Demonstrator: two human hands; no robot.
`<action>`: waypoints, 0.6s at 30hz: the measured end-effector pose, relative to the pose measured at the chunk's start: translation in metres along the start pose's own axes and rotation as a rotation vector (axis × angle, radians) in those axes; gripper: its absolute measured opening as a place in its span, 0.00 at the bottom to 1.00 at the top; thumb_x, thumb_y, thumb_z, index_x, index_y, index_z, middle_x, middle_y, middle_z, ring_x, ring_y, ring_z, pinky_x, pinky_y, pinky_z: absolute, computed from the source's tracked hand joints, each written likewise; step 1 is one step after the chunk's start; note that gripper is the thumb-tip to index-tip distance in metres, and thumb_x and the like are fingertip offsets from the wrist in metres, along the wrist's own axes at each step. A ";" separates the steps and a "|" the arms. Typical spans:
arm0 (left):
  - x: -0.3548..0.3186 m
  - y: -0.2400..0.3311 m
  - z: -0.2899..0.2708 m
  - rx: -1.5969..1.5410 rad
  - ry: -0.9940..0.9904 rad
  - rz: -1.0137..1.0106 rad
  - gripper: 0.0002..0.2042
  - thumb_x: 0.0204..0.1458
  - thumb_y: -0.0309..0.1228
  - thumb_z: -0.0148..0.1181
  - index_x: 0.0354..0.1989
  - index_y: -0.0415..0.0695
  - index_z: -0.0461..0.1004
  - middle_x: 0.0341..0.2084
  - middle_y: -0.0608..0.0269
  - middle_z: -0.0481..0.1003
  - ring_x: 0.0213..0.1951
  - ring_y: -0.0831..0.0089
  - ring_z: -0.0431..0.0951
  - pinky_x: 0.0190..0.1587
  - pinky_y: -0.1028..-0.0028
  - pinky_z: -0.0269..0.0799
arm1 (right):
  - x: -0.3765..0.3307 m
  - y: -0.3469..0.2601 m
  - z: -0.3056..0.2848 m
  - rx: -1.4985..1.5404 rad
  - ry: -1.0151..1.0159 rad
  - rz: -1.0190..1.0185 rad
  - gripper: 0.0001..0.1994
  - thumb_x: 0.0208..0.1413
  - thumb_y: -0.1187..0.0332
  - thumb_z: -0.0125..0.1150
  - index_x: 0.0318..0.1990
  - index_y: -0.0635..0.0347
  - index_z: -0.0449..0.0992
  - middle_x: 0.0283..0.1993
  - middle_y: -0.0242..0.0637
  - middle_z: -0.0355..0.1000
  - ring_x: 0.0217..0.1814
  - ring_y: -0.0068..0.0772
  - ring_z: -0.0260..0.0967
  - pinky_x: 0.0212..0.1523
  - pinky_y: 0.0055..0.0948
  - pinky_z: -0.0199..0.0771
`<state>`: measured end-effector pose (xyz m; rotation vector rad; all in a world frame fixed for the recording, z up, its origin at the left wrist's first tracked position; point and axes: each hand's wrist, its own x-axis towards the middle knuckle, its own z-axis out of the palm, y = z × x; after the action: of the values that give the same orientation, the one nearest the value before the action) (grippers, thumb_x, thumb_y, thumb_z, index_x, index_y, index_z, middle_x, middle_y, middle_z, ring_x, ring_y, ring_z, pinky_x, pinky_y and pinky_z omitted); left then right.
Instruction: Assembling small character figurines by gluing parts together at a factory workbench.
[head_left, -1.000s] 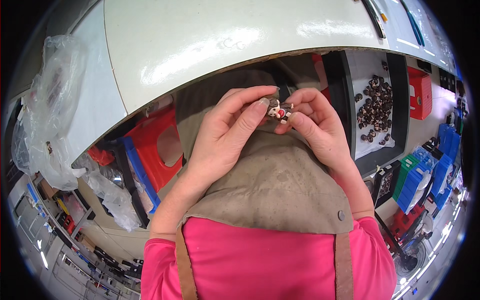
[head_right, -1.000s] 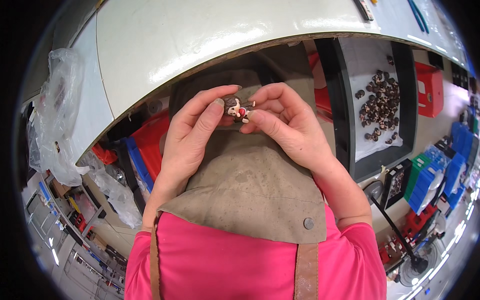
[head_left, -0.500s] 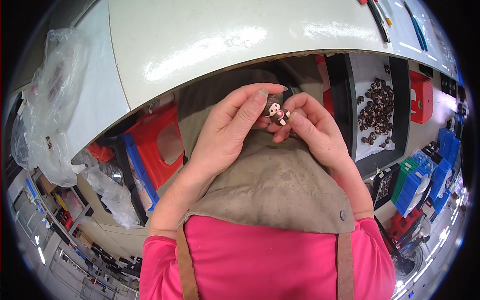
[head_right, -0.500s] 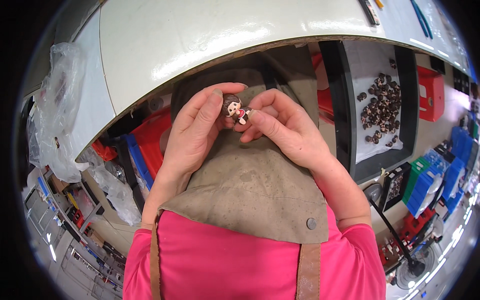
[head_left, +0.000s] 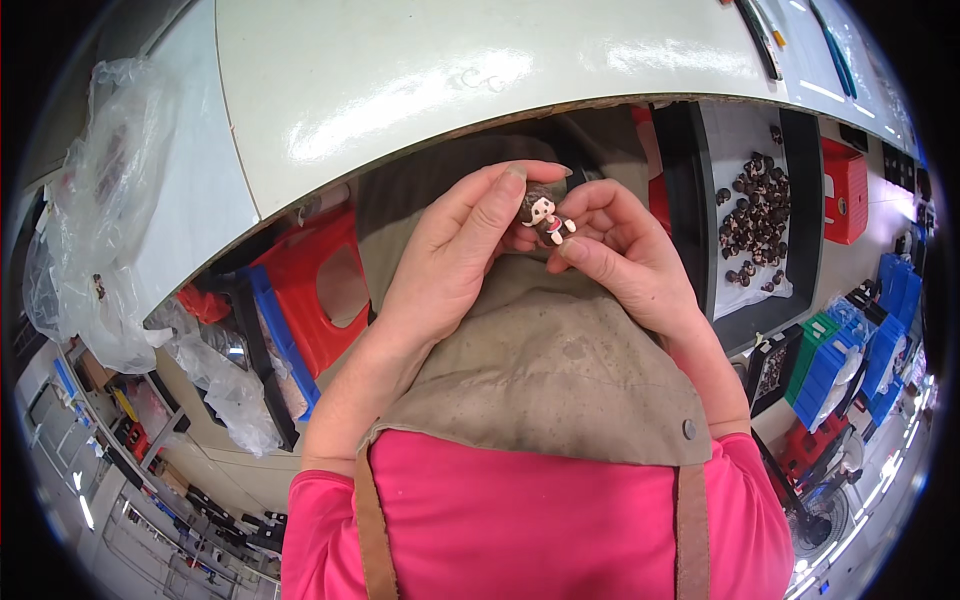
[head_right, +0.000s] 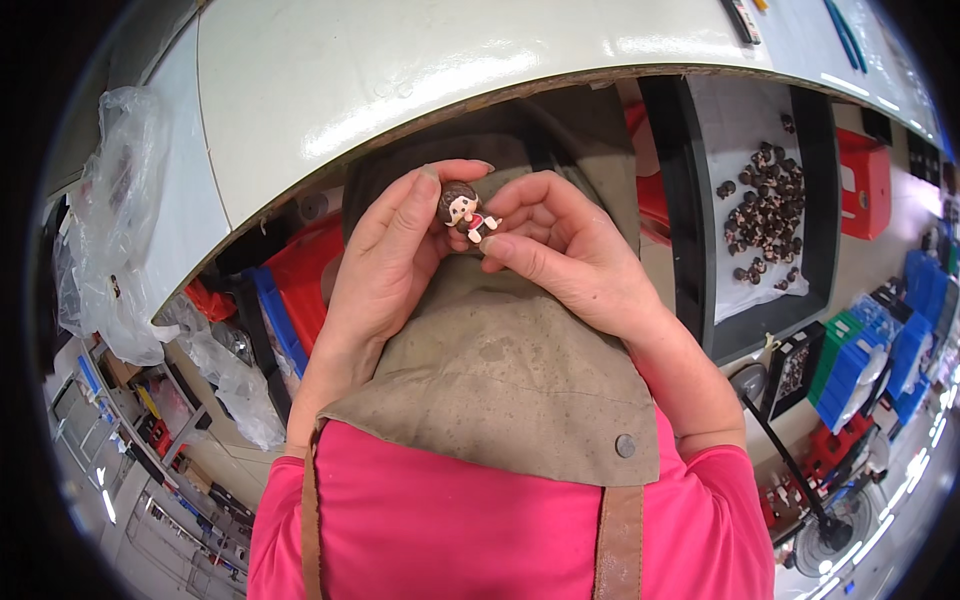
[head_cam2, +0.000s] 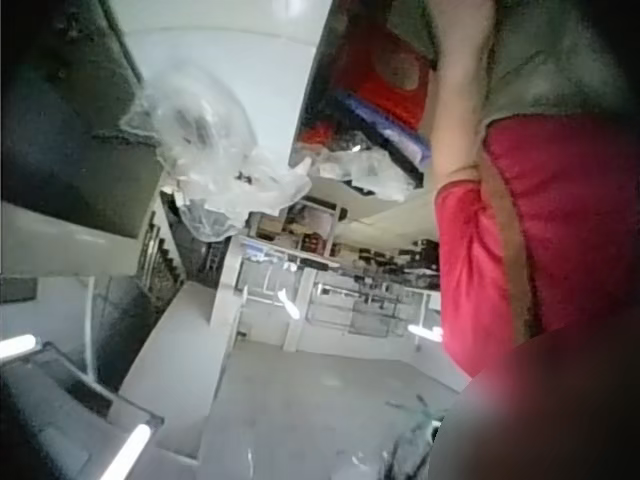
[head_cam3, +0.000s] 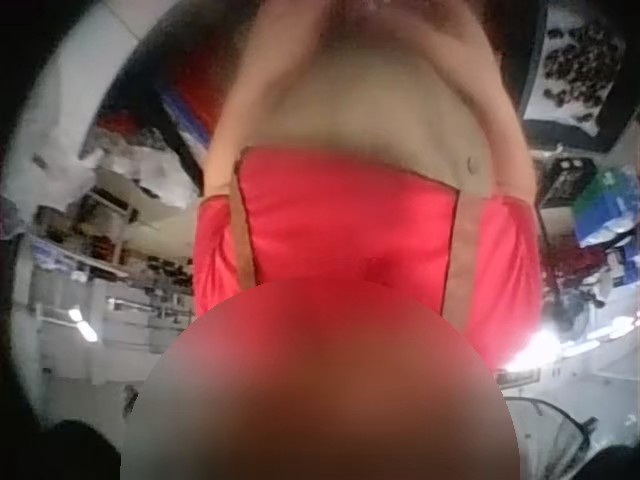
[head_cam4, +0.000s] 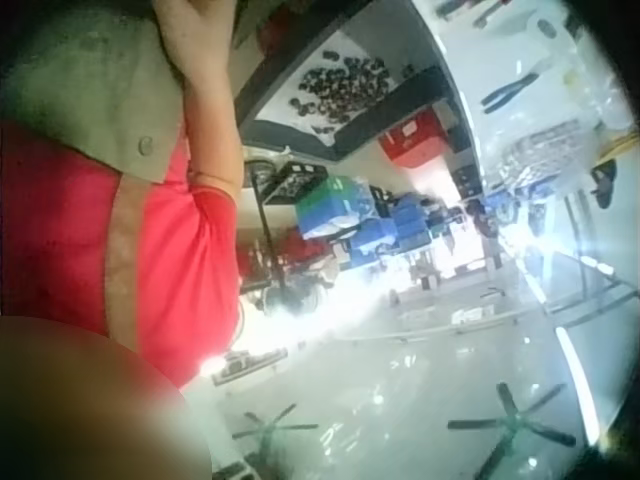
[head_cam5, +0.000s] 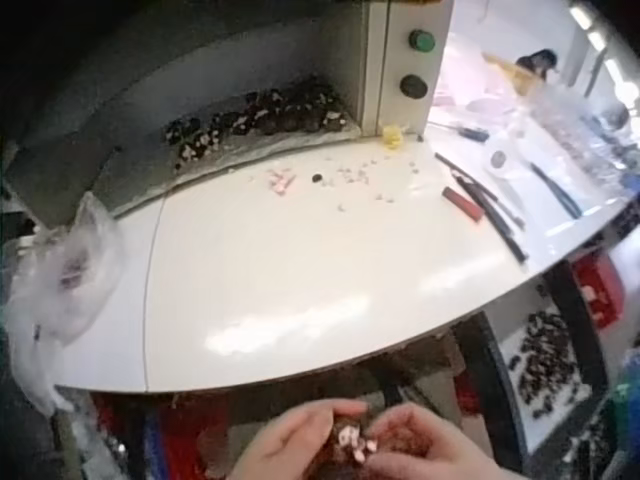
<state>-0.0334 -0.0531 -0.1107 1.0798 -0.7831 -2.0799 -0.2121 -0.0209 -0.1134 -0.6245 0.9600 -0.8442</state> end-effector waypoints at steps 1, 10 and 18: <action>0.000 0.000 0.000 -0.012 0.000 -0.012 0.20 0.63 0.42 0.42 0.52 0.37 0.68 0.31 0.72 0.70 0.33 0.84 0.66 0.39 0.82 0.63 | 0.000 0.000 0.000 0.001 0.001 -0.001 0.13 0.55 0.72 0.59 0.46 0.62 0.65 0.42 0.33 0.69 0.39 0.24 0.70 0.43 0.21 0.69; 0.002 -0.001 -0.001 -0.004 -0.004 -0.039 0.21 0.64 0.43 0.40 0.52 0.37 0.68 0.30 0.71 0.69 0.33 0.84 0.66 0.38 0.82 0.64 | 0.001 -0.001 0.001 0.011 0.019 -0.004 0.11 0.55 0.73 0.59 0.44 0.62 0.66 0.41 0.32 0.69 0.38 0.22 0.70 0.42 0.20 0.69; 0.003 -0.001 -0.001 -0.004 -0.008 -0.047 0.22 0.63 0.43 0.42 0.54 0.37 0.68 0.31 0.71 0.71 0.33 0.84 0.67 0.39 0.82 0.64 | 0.002 -0.001 0.003 0.039 0.030 -0.007 0.11 0.54 0.74 0.59 0.43 0.62 0.66 0.39 0.32 0.69 0.37 0.22 0.70 0.41 0.19 0.69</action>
<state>-0.0336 -0.0551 -0.1130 1.0980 -0.7636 -2.1258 -0.2095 -0.0229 -0.1124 -0.5834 0.9665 -0.8780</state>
